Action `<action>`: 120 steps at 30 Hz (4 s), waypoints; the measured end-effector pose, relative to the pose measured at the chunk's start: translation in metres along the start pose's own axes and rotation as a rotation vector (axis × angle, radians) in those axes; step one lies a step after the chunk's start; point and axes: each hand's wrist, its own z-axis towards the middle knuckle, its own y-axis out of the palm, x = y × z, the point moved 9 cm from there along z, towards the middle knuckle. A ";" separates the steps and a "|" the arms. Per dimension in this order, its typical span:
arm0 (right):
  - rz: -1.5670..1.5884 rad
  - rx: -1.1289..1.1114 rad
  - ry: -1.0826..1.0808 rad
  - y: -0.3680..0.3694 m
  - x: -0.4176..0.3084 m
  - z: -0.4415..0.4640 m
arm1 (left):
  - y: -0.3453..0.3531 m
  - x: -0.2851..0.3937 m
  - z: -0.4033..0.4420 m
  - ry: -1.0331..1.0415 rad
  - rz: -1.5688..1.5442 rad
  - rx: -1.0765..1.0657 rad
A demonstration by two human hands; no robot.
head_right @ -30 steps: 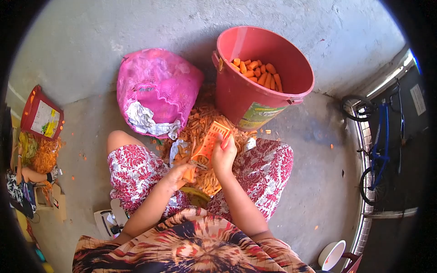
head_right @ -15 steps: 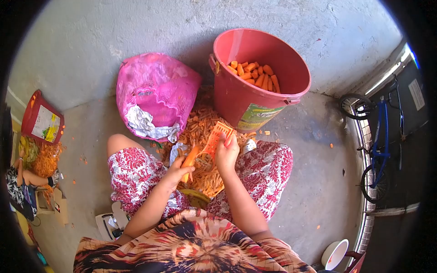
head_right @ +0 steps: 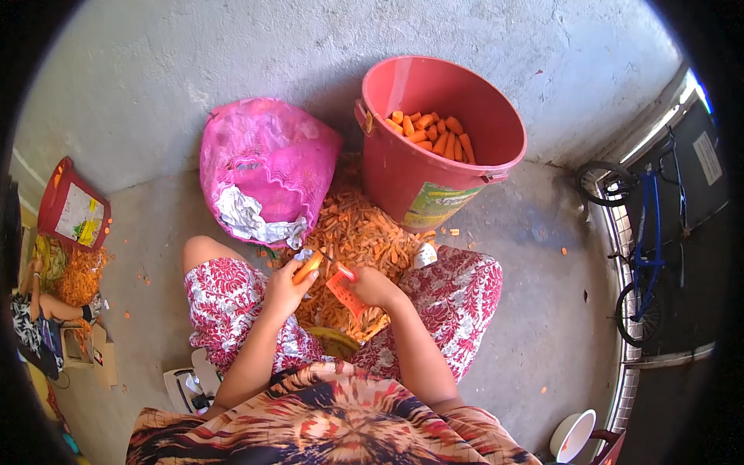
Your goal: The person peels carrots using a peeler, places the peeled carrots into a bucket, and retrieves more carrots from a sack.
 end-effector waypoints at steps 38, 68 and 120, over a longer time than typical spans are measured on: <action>1.009 -0.052 0.034 0.086 0.036 0.063 | 0.008 0.037 -0.004 0.369 -0.471 -0.107; -0.139 -0.091 0.025 0.077 0.068 0.049 | 0.004 0.042 0.001 0.343 -0.452 -0.203; -0.190 -0.206 -0.020 0.092 0.050 0.055 | 0.009 0.024 0.006 0.252 -0.505 -0.157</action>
